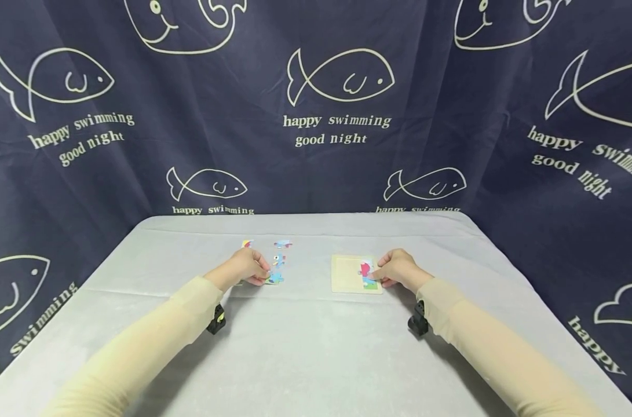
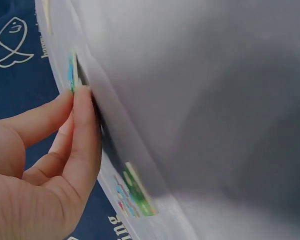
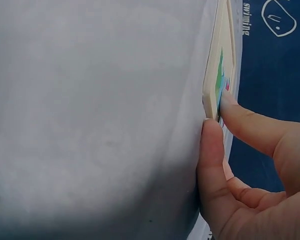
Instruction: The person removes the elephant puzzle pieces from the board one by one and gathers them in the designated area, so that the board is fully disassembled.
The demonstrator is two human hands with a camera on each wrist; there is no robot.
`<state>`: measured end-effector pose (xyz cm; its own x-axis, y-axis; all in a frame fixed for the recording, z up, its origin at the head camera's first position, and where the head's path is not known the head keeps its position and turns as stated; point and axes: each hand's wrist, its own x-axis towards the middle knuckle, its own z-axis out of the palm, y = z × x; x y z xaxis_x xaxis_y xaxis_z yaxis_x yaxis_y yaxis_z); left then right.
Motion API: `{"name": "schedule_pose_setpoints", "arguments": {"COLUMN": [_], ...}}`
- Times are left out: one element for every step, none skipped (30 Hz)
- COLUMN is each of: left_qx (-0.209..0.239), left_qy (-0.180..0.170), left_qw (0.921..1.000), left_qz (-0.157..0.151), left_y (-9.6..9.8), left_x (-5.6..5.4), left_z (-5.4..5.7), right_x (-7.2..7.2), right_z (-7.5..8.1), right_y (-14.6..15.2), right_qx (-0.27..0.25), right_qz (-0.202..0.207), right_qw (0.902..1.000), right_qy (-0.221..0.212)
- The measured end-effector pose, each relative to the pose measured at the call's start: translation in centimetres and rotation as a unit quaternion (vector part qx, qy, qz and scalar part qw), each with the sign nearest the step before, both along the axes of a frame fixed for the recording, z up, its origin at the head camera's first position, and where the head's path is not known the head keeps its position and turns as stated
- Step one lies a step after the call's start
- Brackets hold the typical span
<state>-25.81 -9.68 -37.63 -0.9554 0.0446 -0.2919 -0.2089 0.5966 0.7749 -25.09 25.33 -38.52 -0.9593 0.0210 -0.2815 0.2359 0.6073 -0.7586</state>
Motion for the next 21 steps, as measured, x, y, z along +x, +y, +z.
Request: {"name": "schedule_pose_setpoints", "arguments": {"left_qx": [-0.011,-0.018,-0.023,-0.028,-0.034,-0.042,-0.050,-0.056,-0.063,-0.069,-0.073,-0.076,-0.075,-0.073,-0.072,-0.072,-0.071,-0.070,-0.069,-0.068,-0.067], "left_qy": [-0.004,-0.006,-0.006,-0.004,-0.001,0.006,0.013,0.020,0.027,0.032,0.037,0.040,0.042,0.042,0.042,0.043,0.043,0.043,0.042,0.040,0.038], "left_qw": [0.9999,0.9998,0.9997,0.9995,0.9992,0.9988,0.9981,0.9975,0.9967,0.9960,0.9954,0.9950,0.9950,0.9952,0.9953,0.9953,0.9954,0.9956,0.9957,0.9958,0.9959], "left_qz": [-0.002,-0.005,-0.009,-0.013,-0.018,-0.025,-0.032,-0.038,-0.043,-0.047,-0.050,-0.051,-0.051,-0.049,-0.048,-0.048,-0.047,-0.046,-0.047,-0.047,-0.047], "left_y": [-0.04,-0.07,-0.10,-0.11,-0.10,-0.09,-0.08,-0.06,-0.04,-0.01,0.02,0.03,0.05,0.05,0.04,0.02,0.00,-0.01,-0.03,-0.05,-0.07], "left_x": [-0.07,-0.12,-0.16,-0.21,-0.27,-0.33,-0.36,-0.40,-0.43,-0.45,-0.46,-0.46,-0.45,-0.43,-0.42,-0.38,-0.35,-0.31,-0.26,-0.21,-0.16], "left_z": [-0.07,-0.14,-0.20,-0.26,-0.31,-0.36,-0.40,-0.44,-0.46,-0.48,-0.49,-0.52,-0.53,-0.56,-0.60,-0.63,-0.67,-0.69,-0.69,-0.70,-0.69], "right_x": [0.04,0.09,0.08,0.09,0.08,0.08,0.06,0.06,0.05,0.07,0.09,0.11,0.13,0.16,0.18,0.19,0.19,0.18,0.20,0.21,0.23], "right_z": [0.02,0.05,0.05,0.07,0.10,0.13,0.11,0.14,0.14,0.17,0.18,0.17,0.17,0.18,0.15,0.13,0.09,0.06,0.04,0.02,-0.01], "right_y": [-0.01,-0.01,-0.01,-0.01,0.02,0.05,0.06,0.06,0.10,0.08,0.10,0.09,0.07,0.04,0.02,-0.02,-0.01,-0.02,-0.02,-0.05,-0.04], "right_qx": [-0.001,-0.001,-0.001,-0.002,-0.002,-0.001,0.000,0.001,0.002,0.003,0.004,0.005,0.005,0.004,0.004,0.002,0.001,-0.001,-0.002,-0.003,-0.003], "right_qz": [0.001,0.003,0.005,0.003,0.003,0.003,0.003,0.000,0.000,-0.001,0.001,0.000,-0.001,-0.001,0.001,0.002,0.003,0.002,0.002,0.001,0.000], "right_qw": [1.0000,1.0000,1.0000,1.0000,1.0000,1.0000,1.0000,1.0000,1.0000,1.0000,1.0000,1.0000,1.0000,1.0000,1.0000,1.0000,1.0000,1.0000,1.0000,1.0000,1.0000], "right_qy": [-0.001,-0.002,-0.002,-0.004,-0.004,-0.003,-0.002,-0.002,-0.001,0.000,0.002,0.002,0.003,0.003,0.004,0.004,0.005,0.005,0.004,0.003,0.003]}}
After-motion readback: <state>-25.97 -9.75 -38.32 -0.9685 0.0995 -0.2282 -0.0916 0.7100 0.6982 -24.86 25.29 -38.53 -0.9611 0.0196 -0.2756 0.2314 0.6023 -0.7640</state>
